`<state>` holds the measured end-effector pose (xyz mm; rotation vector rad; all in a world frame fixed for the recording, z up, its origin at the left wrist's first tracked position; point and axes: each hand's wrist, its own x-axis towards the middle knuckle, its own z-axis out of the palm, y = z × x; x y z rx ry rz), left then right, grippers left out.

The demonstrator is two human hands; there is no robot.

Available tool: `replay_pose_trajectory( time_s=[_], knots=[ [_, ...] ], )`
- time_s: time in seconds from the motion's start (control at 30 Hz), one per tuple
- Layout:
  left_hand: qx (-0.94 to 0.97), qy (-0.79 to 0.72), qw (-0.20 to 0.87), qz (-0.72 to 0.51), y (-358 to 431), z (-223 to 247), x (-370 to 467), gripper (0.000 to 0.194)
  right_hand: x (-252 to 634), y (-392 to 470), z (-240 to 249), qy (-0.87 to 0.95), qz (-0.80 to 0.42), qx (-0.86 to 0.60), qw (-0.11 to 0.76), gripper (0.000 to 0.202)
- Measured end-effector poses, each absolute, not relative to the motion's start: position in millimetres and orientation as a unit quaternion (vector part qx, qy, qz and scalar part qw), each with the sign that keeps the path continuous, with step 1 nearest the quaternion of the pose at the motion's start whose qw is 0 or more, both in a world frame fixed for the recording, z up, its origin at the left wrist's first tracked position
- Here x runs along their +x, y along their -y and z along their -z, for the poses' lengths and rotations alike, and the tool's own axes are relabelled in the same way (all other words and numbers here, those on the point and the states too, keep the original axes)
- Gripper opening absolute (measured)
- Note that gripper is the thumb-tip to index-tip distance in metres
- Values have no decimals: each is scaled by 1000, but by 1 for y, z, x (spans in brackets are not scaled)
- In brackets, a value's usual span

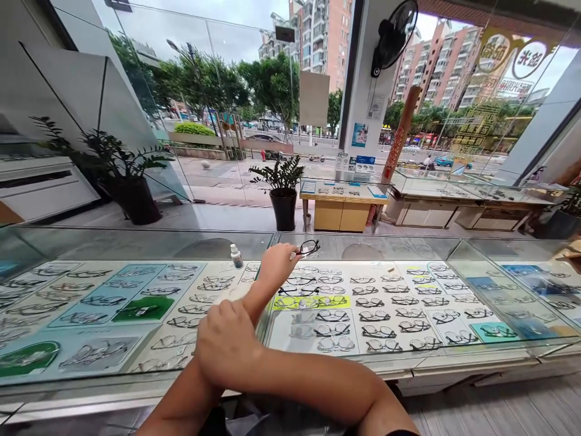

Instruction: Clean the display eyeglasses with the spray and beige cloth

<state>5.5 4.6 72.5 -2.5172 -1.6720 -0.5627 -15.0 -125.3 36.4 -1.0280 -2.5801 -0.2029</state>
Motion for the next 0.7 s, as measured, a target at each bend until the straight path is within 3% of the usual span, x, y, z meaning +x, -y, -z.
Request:
replay_pose_trajectory(
  time_s=[0.17,0.3,0.47,0.7],
  knots=[
    [-800,562,21,207,14,-72,-5,22,-2,132,-49,864,90,-440,228,23],
    [-778,577,-5,248,19,-73,-4,21,-8,153,-47,877,93,-412,228,25],
    [-714,547,-183,397,12,-63,-12,9,2,162,-47,927,7,-291,237,25],
    [-642,475,-327,505,0,-49,-47,36,87,104,-58,744,-90,-430,504,39]
  ],
)
